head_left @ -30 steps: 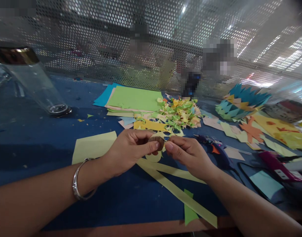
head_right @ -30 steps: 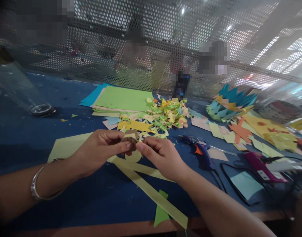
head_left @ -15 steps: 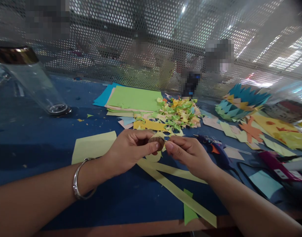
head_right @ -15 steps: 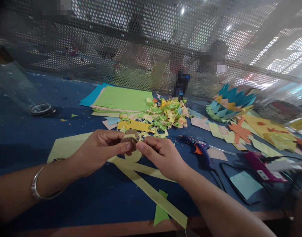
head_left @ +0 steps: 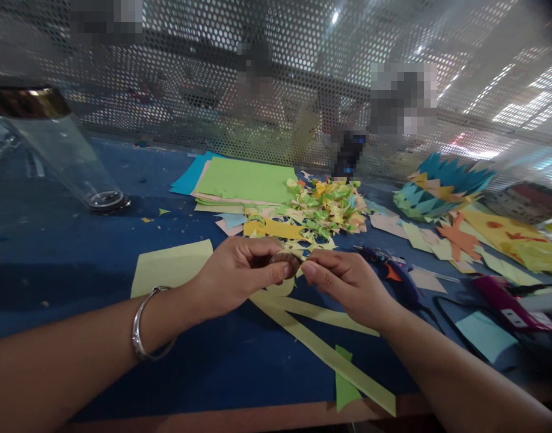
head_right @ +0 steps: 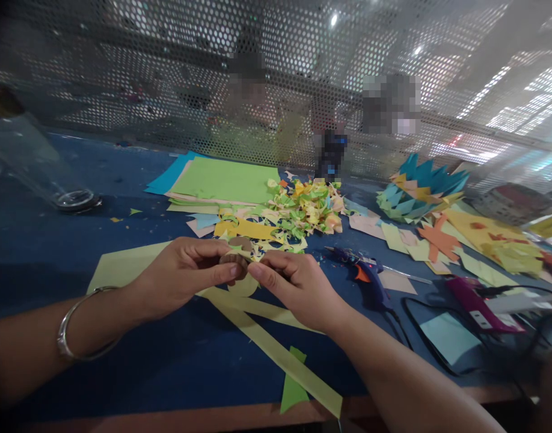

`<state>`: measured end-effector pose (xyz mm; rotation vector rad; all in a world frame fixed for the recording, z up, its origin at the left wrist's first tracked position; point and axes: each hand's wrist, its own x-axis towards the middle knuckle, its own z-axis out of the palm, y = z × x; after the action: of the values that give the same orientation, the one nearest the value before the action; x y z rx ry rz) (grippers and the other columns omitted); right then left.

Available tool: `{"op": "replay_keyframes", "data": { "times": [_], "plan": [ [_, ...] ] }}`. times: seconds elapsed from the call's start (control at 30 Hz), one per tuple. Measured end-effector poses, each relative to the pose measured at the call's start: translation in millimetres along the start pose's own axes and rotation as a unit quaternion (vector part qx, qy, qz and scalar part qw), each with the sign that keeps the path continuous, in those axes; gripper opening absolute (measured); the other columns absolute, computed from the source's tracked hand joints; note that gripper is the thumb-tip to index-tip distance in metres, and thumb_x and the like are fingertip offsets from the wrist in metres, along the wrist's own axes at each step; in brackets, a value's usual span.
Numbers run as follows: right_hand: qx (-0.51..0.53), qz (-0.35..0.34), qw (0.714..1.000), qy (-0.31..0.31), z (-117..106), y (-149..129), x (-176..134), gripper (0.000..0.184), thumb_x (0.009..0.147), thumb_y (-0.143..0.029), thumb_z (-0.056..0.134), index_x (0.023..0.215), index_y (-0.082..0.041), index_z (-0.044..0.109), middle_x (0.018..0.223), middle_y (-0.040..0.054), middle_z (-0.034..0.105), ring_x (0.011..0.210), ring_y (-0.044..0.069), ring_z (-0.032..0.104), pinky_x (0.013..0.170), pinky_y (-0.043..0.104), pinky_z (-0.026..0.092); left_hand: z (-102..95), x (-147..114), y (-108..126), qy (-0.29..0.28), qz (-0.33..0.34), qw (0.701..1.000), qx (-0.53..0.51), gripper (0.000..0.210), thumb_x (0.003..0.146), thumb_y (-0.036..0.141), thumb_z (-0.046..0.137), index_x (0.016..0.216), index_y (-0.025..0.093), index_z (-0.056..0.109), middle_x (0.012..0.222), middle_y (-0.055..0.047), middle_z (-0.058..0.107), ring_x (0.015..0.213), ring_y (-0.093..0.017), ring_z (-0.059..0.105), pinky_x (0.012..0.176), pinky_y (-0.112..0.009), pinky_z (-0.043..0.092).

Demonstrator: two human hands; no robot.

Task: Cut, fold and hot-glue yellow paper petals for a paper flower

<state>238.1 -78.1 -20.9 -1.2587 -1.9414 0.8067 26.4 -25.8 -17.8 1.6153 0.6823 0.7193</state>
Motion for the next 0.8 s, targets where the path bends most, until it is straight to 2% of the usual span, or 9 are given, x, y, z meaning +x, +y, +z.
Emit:
{"op": "replay_keyframes", "data": {
  "times": [0.27, 0.4, 0.53, 0.7, 0.8],
  "plan": [
    [-0.032, -0.013, 0.999, -0.006, -4.0, -0.1, -1.3, 0.042, 0.101, -0.044, 0.049, 0.067, -0.02, 0.049, 0.063, -0.0037, 0.039, 0.059, 0.01, 0.036, 0.055, 0.028, 0.029, -4.1, 0.1, -2.8, -0.023, 0.01, 1.0, -0.004, 0.014, 0.086, 0.03, 0.068, 0.081, 0.018, 0.073, 0.072, 0.0, 0.057, 0.069, -0.013, 0.047, 0.065, -0.026, 0.04],
    [-0.045, -0.017, 0.999, -0.005, -4.2, 0.1, -2.1, 0.042, 0.101, -0.044, 0.049, 0.066, -0.02, 0.045, 0.064, -0.0037, 0.036, 0.059, 0.01, 0.035, 0.055, 0.028, 0.028, -5.1, 0.3, -1.2, -0.034, 0.033, 0.999, 0.018, 0.02, 0.088, 0.027, 0.065, 0.071, 0.017, 0.066, 0.071, 0.001, 0.054, 0.07, -0.013, 0.044, 0.065, -0.026, 0.039],
    [-0.042, -0.023, 0.999, -0.008, -4.0, -0.7, -1.9, 0.041, 0.101, -0.042, 0.05, 0.067, -0.02, 0.046, 0.063, -0.0037, 0.038, 0.058, 0.009, 0.037, 0.054, 0.028, 0.028, -4.9, 1.8, 0.9, -0.044, 0.06, 0.996, 0.047, 0.028, 0.089, 0.024, 0.064, 0.063, 0.017, 0.057, 0.066, 0.003, 0.046, 0.067, -0.012, 0.041, 0.062, -0.025, 0.036],
    [-0.042, -0.032, 0.999, -0.006, -4.7, -0.6, -1.9, 0.04, 0.1, -0.042, 0.052, 0.067, -0.019, 0.048, 0.063, -0.004, 0.04, 0.057, 0.008, 0.037, 0.054, 0.027, 0.028, -5.7, 4.1, -0.8, -0.058, 0.09, 0.993, 0.058, 0.025, 0.09, 0.021, 0.062, 0.065, 0.017, 0.059, 0.066, 0.003, 0.045, 0.066, -0.012, 0.04, 0.06, -0.024, 0.035],
    [-0.041, -0.032, 0.999, -0.006, -5.2, -0.5, -2.7, 0.041, 0.1, -0.041, 0.053, 0.066, -0.019, 0.045, 0.062, -0.0048, 0.037, 0.056, 0.008, 0.034, 0.052, 0.026, 0.027, -7.5, 4.5, -2.3, -0.067, 0.089, 0.991, 0.072, 0.021, 0.09, 0.023, 0.062, 0.07, 0.018, 0.063, 0.068, 0.002, 0.047, 0.071, -0.013, 0.043, 0.067, -0.026, 0.038]
  ]
}}
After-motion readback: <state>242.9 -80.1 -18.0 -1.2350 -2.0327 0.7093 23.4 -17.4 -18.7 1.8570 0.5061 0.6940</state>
